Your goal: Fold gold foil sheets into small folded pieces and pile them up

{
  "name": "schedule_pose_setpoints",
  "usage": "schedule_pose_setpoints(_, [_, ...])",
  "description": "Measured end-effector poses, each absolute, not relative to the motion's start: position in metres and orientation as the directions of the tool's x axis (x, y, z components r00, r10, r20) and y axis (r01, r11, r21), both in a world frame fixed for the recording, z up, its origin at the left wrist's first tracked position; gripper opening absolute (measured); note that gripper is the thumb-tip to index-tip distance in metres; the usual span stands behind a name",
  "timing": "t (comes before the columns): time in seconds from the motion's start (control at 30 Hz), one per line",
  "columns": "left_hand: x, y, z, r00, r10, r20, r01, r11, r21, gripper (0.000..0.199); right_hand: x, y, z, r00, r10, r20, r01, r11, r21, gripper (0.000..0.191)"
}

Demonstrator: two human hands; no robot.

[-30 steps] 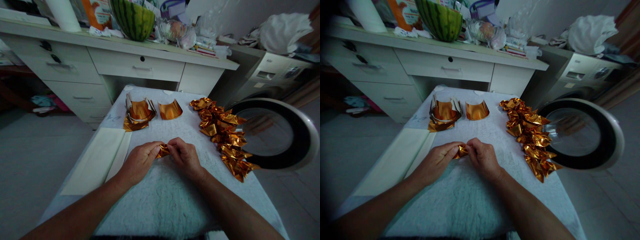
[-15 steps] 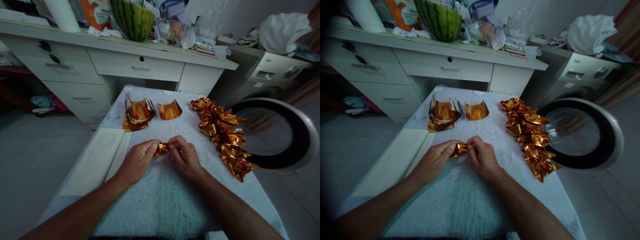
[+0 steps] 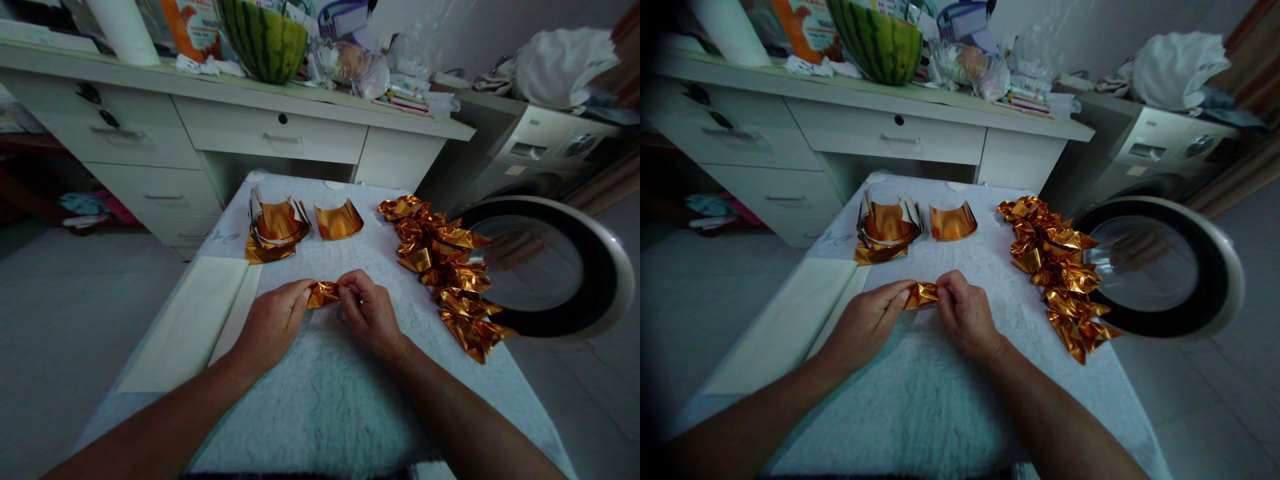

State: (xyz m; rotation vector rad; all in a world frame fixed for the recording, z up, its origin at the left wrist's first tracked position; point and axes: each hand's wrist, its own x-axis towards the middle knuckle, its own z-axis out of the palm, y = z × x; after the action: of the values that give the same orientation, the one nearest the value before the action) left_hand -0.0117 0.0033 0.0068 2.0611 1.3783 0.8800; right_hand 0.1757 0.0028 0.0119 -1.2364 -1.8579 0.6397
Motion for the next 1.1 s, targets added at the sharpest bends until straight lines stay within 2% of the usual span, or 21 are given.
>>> schedule_pose_setpoints(0.13, [-0.0124, 0.0025, 0.0055, 0.312, 0.923, 0.227, 0.631, -0.379, 0.676, 0.037, 0.1766, 0.0021, 0.0121, -0.205, 0.919, 0.337, 0.526, 0.393, -0.754, 0.009])
schedule_pose_setpoints(0.4, [-0.0131, 0.0041, 0.0077, 0.282, 0.931, 0.233, 0.610, -0.362, 0.705, 0.033, 0.1782, 0.0015, 0.0120, -0.283, 0.898, 0.337, 0.521, 0.439, -0.732, 0.008])
schedule_pose_setpoints(0.57, [-0.0122, 0.0032, 0.0067, 0.314, 0.919, 0.237, 0.610, -0.387, 0.692, 0.032, 0.1791, 0.0027, 0.0105, -0.241, 0.900, 0.364, 0.544, 0.435, -0.717, 0.008])
schedule_pose_setpoints(0.87, [-0.0123, 0.0037, 0.0052, 0.319, 0.920, 0.229, 0.640, -0.387, 0.664, 0.033, 0.1799, 0.0019, 0.0110, -0.275, 0.901, 0.336, 0.530, 0.433, -0.729, 0.010])
schedule_pose_setpoints(1.1, [-0.0128, 0.0043, 0.0058, 0.305, 0.925, 0.228, 0.659, -0.378, 0.651, 0.032, 0.1810, 0.0023, 0.0105, -0.328, 0.867, 0.376, 0.519, 0.498, -0.695, 0.008])
